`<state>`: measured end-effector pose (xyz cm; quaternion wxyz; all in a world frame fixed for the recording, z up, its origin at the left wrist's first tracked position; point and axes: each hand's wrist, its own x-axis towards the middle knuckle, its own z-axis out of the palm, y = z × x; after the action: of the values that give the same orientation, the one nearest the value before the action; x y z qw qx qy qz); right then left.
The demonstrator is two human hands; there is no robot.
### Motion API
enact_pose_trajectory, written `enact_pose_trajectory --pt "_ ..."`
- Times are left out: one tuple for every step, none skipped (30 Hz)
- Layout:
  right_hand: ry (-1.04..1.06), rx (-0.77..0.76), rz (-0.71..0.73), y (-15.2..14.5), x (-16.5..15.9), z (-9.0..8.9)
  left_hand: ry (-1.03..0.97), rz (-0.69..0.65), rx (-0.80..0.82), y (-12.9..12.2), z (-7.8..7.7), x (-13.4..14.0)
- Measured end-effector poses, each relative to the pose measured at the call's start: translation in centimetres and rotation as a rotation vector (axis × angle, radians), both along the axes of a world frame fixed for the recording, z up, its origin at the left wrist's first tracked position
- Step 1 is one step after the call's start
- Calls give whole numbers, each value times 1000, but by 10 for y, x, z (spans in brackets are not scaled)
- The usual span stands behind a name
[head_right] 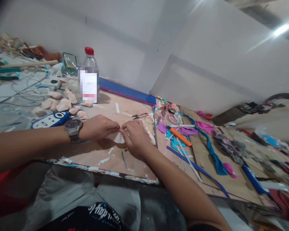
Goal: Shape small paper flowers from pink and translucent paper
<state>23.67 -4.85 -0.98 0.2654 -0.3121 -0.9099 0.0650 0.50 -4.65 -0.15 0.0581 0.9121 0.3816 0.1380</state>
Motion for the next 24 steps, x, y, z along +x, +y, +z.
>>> enact_pose_trajectory --pt "11 6 6 0 0 0 2 0 -1 1 0 0" --pt "16 15 9 0 0 1 2 1 -3 1 0 0" --pt "12 23 10 0 0 1 0 0 -8 1 1 0" --pt "1 31 9 1 0 1 -5 0 -15 1 2 0" --pt "-15 35 3 1 0 2 -11 0 -20 1 3 0" --pt "-29 37 -2 1 0 2 -16 1 -25 0 4 0" --pt "-40 38 -8 1 0 2 -23 4 -31 0 5 0" --pt "-48 36 -13 2 0 2 -31 7 -40 -1 6 0" --pt "-51 34 -14 2 1 2 -41 12 -50 -1 6 0" --pt "-49 32 -11 3 1 1 -52 15 -61 -1 7 0" --pt "-42 32 -3 4 1 1 -62 15 -73 -1 7 -1" --pt "-33 31 9 4 2 1 -71 12 -82 -1 7 -1" --pt "-24 30 22 4 2 0 -77 6 -90 -1 7 -1" --pt "-13 30 35 4 2 0 -80 1 -95 -1 6 -1" --pt "-5 31 44 4 2 0 -81 -1 -101 0 6 -1" --pt "0 32 50 4 2 -1 -81 -1 -107 0 5 -1" --pt "3 33 52 4 2 -1 -81 2 -115 0 5 0" --pt "6 35 49 4 2 -1 -82 5 -125 0 5 0" --pt "10 40 43 4 3 -1 -85 7 -134 0 5 0" --pt "13 47 37 5 3 -1 -89 8 -143 0 6 0" --pt "14 54 31 5 3 -1 -94 7 -153 0 6 -1" --pt "15 61 25 5 4 -1 -98 6 -163 0 6 -1" --pt "15 66 18 6 4 -1 -103 5 -174 0 7 -1" --pt "16 68 14 6 5 0 -108 3 -188 0 7 -2"
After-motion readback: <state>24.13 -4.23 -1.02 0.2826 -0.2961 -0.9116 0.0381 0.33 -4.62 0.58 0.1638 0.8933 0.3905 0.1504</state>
